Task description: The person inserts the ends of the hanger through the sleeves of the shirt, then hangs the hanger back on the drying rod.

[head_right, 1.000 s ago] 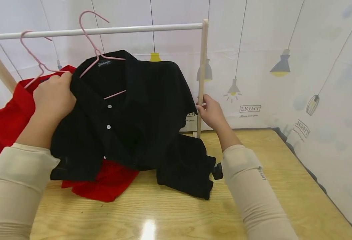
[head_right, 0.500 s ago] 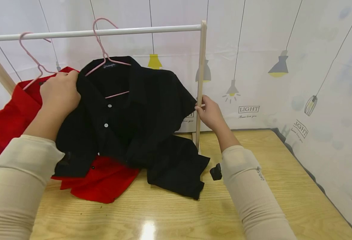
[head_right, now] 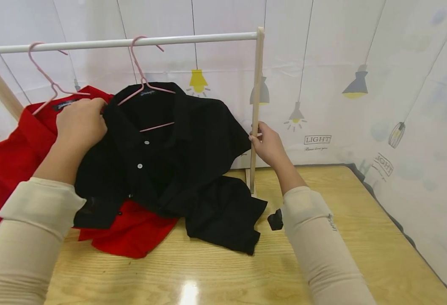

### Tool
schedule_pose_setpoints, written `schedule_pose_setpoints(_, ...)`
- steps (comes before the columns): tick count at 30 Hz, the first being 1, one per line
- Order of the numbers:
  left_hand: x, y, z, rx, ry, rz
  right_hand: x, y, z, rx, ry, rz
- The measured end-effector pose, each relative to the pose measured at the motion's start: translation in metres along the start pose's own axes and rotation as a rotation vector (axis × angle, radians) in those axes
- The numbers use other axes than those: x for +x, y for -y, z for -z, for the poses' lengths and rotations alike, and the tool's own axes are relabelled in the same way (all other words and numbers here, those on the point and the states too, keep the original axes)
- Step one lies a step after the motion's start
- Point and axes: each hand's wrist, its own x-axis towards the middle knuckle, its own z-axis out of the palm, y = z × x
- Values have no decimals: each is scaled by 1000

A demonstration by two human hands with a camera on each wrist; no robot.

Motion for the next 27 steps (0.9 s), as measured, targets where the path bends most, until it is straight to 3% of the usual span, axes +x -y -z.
schedule_pose_setpoints(5, -12, 3, -7, -46, -117, -2, -4, 0, -3, -2, -19, -9)
schedule_pose_setpoints(12, -32, 6, -20, -151, -474, -50, -7, 2, -9, 12, -24, -88)
schedule_pose_setpoints(17, -48, 5, -28, -245, -648, -96, -15, -1, -9, 62, -21, -157)
schedule_pose_setpoints(19, -55, 3, -32, -284, -687, -124, -20, -3, -8, 81, -44, -159)
schedule_pose_setpoints(22, -64, 1, -40, -332, -696, -174, -27, -6, -6, 119, -72, -154)
schedule_pose_setpoints(27, -81, -6, -63, -388, -619, -284, -48, -7, -3, 174, -68, -137)
